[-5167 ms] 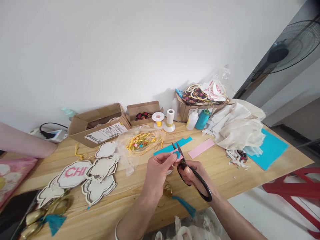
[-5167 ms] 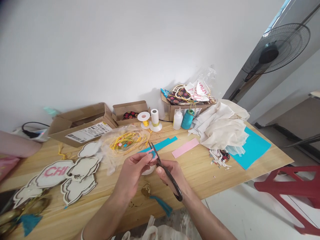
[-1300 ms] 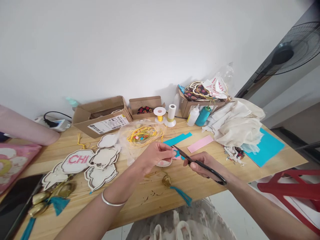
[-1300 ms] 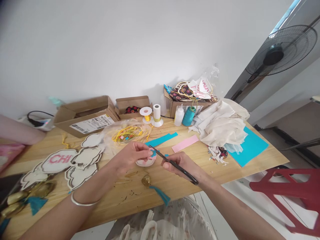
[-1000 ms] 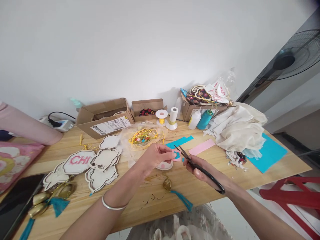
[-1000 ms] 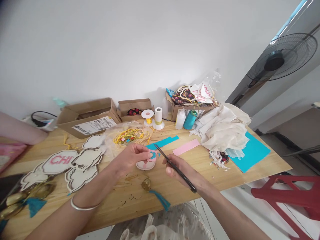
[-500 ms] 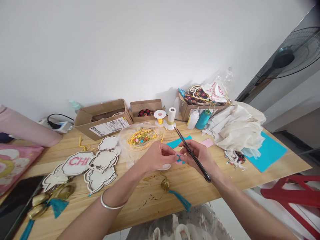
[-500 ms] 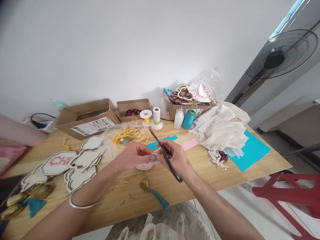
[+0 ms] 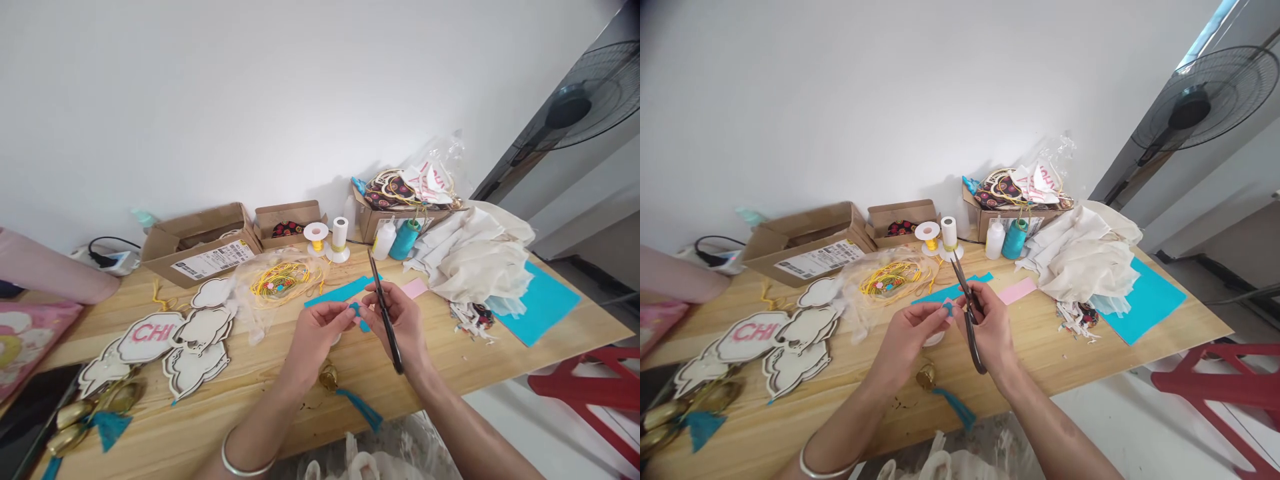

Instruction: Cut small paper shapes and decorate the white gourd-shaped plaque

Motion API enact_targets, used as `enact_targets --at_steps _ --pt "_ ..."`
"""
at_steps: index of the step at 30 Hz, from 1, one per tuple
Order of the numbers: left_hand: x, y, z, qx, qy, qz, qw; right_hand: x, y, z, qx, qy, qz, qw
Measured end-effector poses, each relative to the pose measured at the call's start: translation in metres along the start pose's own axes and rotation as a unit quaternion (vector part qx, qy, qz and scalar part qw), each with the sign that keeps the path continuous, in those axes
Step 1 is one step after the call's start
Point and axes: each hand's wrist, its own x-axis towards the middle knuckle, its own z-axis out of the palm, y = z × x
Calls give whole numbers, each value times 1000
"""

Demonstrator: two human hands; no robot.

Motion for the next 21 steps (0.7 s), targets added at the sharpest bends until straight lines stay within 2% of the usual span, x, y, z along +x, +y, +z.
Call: enact_targets --at_steps 4,6,11,15,18,21 --pt "0 1 7 -6 54 2 998 0 5 -1 -4 -4 1 1000" --pt "1 5 8 12 71 9 997 -2 8 -6 -1 -24 7 1000" --pt "8 12 -1 32 107 32 993 -21 7 -22 57 -178 76 979" --pt "13 12 -7 19 115 42 992 -34 2 -29 83 -252 158 951" --pt "14 13 -7 21 114 49 992 -34 1 -31 83 -267 212 936" --pt "14 15 -5 26 119 51 991 -32 1 -32 89 -259 227 935"
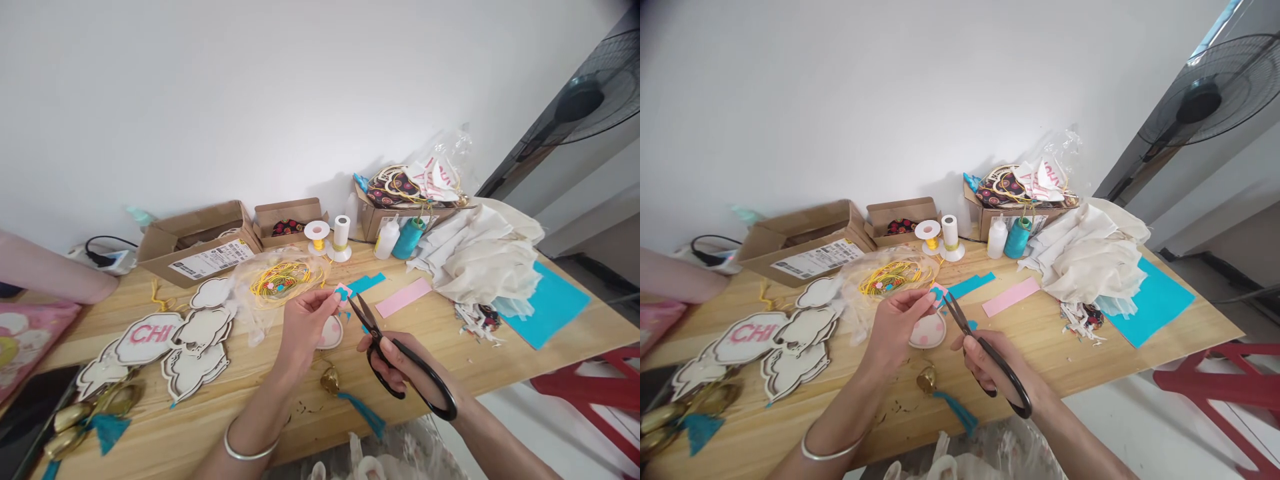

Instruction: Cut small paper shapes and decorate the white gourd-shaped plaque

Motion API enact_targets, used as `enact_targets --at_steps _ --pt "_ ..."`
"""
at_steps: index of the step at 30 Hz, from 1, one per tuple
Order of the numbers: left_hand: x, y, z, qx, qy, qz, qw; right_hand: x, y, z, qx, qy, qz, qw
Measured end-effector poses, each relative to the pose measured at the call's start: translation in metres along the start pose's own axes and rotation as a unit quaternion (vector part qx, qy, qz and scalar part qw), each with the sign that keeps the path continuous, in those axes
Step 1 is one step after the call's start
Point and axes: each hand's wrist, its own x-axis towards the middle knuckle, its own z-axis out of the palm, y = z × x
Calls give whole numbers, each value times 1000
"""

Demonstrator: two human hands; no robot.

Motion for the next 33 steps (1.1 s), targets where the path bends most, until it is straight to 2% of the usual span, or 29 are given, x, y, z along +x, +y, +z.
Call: enact_targets --at_steps 3,9,16,22,29,33 --pt "0 0 -1 4 0 -3 1000 2 0 -2 -4 2 3 1000" --pt "0 -5 -2 22 -40 -16 999 6 -3 -3 -10 5 2 1000" --pt "-8 -3 5 22 -59 -31 998 11 -11 2 -120 59 -31 991" --pt "-11 -1 7 8 -57 -42 997 11 -21 9 -166 101 -66 979" --pt "-11 -3 9 -33 -54 -59 996 18 -9 4 -189 134 -93 968" --pt "-12 -5 11 -76 -61 -71 993 19 -7 4 -174 126 -108 971"
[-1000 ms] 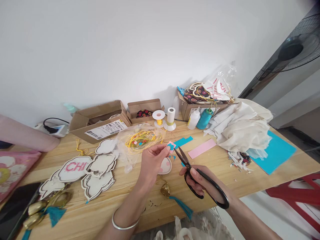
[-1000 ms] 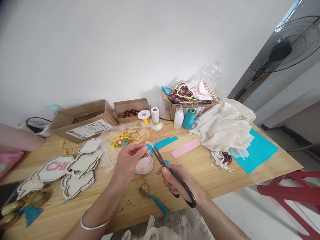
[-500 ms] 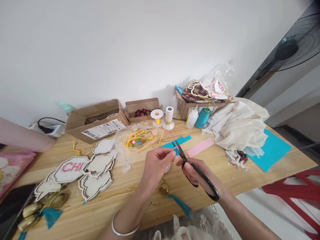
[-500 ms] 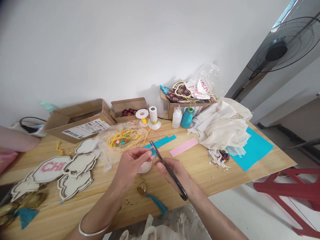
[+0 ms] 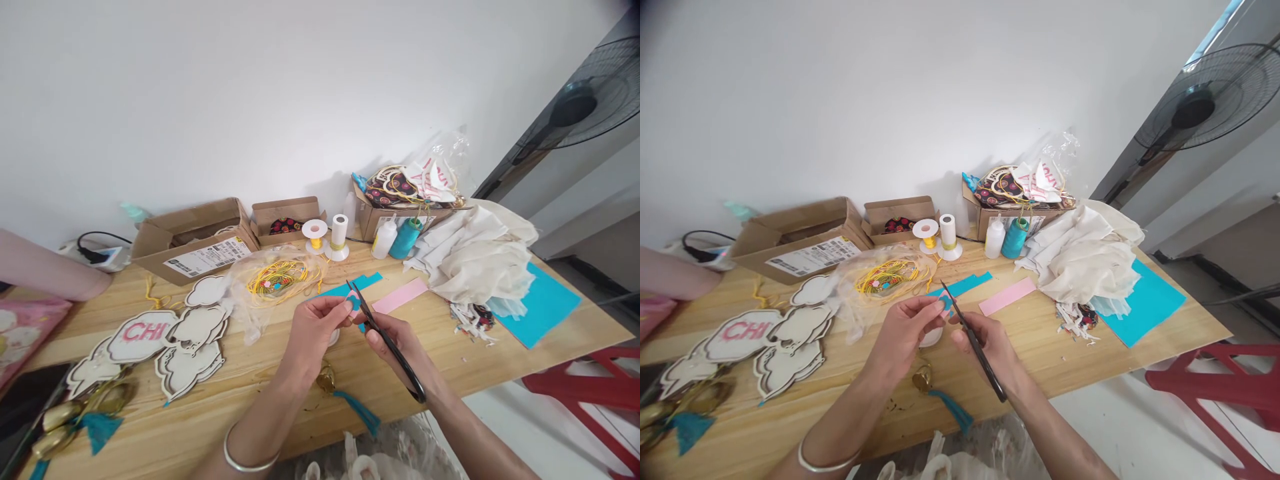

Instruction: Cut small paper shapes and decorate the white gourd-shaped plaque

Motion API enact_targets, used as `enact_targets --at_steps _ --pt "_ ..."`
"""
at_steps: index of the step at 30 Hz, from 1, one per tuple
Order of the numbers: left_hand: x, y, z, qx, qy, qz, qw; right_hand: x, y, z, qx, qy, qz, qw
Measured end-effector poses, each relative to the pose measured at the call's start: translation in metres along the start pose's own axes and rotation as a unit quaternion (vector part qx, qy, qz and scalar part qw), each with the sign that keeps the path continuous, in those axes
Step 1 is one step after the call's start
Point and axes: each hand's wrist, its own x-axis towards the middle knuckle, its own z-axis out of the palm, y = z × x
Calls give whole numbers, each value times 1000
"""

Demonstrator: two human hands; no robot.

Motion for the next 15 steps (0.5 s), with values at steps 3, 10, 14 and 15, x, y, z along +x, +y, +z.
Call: enact_targets --at_steps 3,10,14,15 --pt "-1 0 1 -25 -9 -8 1000 -1 -3 0 11 -11 -2 1000" --pt "-2 1 4 -20 4 4 1000 0 -4 0 20 -7 9 1000" --pt "-3 0 5 -16 14 9 1000 0 -2 2 29 3 7 1000" --pt "-4 0 6 -16 14 10 1000 0 -2 3 30 6 6 1000"
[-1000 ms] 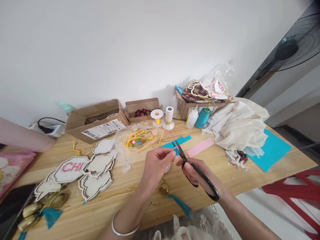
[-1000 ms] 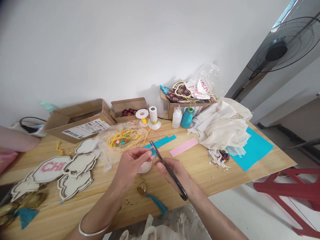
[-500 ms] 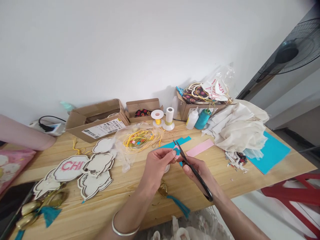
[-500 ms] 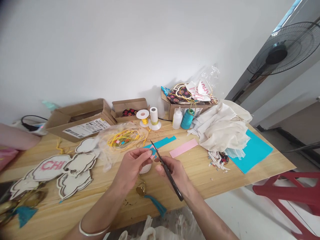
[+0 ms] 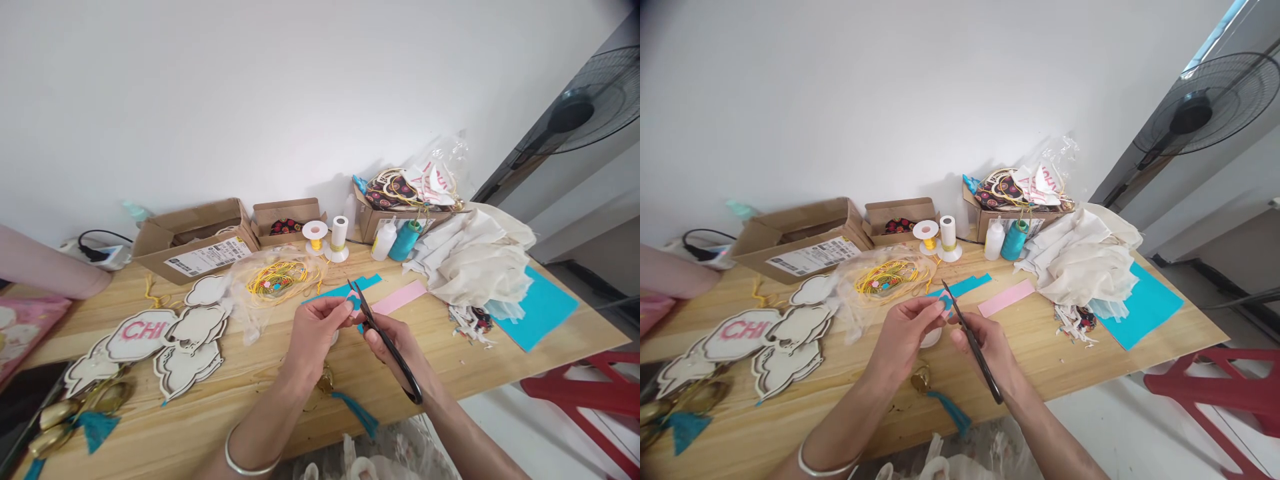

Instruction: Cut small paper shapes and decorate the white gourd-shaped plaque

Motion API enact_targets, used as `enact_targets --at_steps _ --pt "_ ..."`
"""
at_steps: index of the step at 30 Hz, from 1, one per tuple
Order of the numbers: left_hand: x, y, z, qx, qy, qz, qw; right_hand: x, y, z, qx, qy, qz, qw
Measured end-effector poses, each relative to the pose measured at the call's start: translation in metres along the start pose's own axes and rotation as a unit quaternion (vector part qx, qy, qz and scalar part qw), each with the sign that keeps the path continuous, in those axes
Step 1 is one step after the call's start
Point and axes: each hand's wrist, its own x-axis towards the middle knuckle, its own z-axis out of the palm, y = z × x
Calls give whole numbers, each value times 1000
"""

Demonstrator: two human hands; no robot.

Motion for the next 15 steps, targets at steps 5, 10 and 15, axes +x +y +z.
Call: enact_targets --at_steps 5,10,15 --pt "0 -2 1 13 11 7 1000 1 2 2 2 14 -5 1000" --pt "0 0 1 10 13 7 1000 1 3 0 1 16 2 1000" --pt "1 1 0 13 4 8 1000 1 1 -2 -9 18 -5 1000"
